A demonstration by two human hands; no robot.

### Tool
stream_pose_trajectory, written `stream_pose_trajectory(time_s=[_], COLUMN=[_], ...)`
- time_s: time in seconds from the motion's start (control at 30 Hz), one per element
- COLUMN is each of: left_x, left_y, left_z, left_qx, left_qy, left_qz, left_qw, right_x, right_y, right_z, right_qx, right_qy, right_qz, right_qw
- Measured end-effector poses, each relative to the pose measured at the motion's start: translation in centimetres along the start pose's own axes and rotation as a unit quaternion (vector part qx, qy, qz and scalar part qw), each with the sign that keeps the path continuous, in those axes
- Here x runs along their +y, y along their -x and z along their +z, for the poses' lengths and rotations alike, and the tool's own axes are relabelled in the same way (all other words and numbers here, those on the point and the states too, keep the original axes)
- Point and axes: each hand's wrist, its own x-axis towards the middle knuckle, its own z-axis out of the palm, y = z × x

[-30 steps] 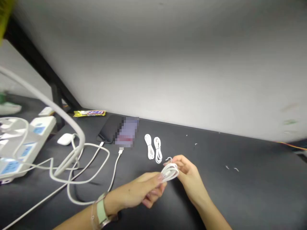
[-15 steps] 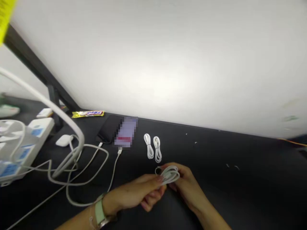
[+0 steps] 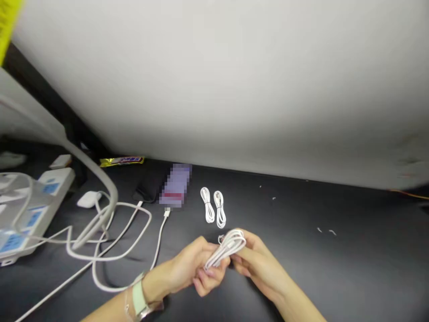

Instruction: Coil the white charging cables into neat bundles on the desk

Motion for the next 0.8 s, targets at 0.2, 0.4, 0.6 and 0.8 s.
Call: stream_pose_trajectory(time_s=[0.2, 0.4, 0.6, 0.8], left_x=[0.1, -0.1, -0.2, -0.2], left_y=[0.0, -0.1, -0.2, 0.1], left_z=[-0.3, -0.1, -0.1, 0.1], left_qx=[-0.018, 0.009, -0.014, -0.014], left_qy=[0.029, 0.041, 0.044, 0.046], left_qz=[-0.008, -0.033, -0.026, 0.0], left_qw=[0.999, 0.999, 0.999, 0.999], right_x=[0.1, -0.1, -0.4, -0.7], right_y=[0.0, -0.1, 0.1, 0.2], right_z=[-0.4, -1.0, -1.0, -1.2], right_qx=[-0.037, -0.065, -0.08, -0.091], right_qy=[0.036, 0.067, 0.074, 0.068], right_qz=[-0.016, -0.019, -0.018, -0.032], right_qw=[0.999, 0.995, 0.994, 0.993])
